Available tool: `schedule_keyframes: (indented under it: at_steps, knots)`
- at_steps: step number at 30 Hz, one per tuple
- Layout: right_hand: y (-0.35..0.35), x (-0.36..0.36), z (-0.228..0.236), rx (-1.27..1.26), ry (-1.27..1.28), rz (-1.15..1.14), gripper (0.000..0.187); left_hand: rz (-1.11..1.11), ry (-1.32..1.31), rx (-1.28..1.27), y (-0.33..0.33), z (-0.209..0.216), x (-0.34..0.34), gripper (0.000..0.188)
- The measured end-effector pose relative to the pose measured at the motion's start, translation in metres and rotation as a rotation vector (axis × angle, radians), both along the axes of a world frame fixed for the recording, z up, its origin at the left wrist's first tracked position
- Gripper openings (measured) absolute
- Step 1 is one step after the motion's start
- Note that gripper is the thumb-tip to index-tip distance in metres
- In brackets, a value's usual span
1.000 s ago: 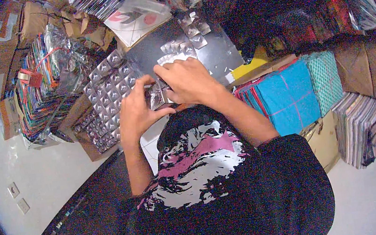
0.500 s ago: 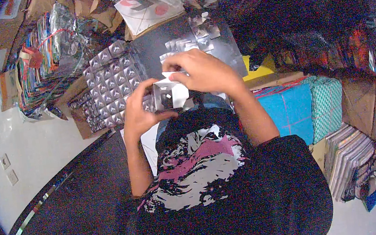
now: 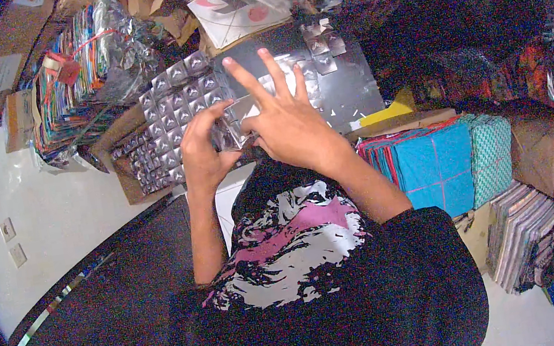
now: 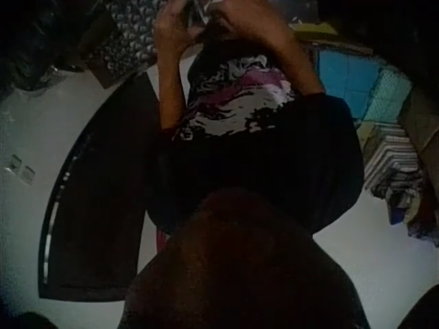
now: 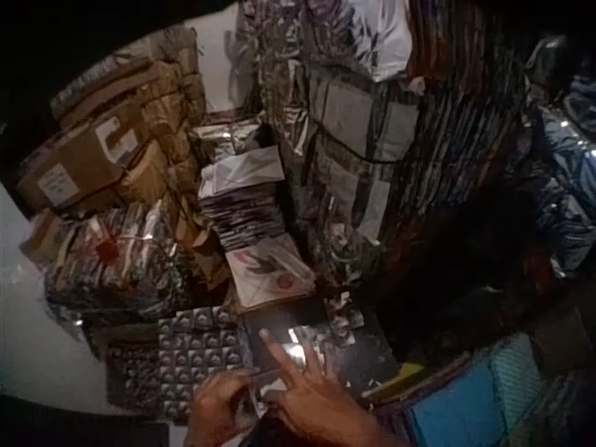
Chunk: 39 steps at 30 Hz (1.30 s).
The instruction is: Assembling small silver cardboard toy boxes.
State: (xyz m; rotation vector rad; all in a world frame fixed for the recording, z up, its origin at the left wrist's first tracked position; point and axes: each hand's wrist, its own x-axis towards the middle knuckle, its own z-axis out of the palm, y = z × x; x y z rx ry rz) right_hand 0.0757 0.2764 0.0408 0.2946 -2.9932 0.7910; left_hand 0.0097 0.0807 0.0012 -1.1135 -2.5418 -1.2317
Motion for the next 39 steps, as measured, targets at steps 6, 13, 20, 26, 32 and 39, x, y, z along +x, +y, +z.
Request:
schedule_keyframes:
  at_steps: [6, 13, 20, 26, 32, 39]
  knots:
    - [-0.053, -0.004, 0.003, -0.013, 0.076, -0.029, 0.03, -0.057, 0.154, -0.099, -0.061, -0.006, -0.003, 0.05]
    - [-0.105, -0.006, 0.012, -0.151, 0.312, -0.007, 0.025, 0.098, 0.102, 0.084, -0.116, -0.01, -0.009, 0.071]
    - [-0.149, 0.006, -0.01, -0.204, 0.524, -0.052, 0.026, 0.059, -0.011, -0.041, -0.15, 0.005, -0.008, 0.059]
    - [-0.163, 0.021, 0.001, -0.231, 0.285, -0.036, 0.021, -0.21, -0.051, -0.193, -0.175, 0.016, -0.017, 0.049]
    - [-0.184, 0.028, 0.005, -0.265, 0.191, -0.163, 0.018, -0.188, -0.03, -0.218, -0.177, 0.019, -0.009, 0.059]
    - [-0.197, 0.033, -0.001, -0.495, 0.286, -0.469, 0.022, -0.131, 0.074, -0.145, -0.169, 0.016, -0.005, 0.068]
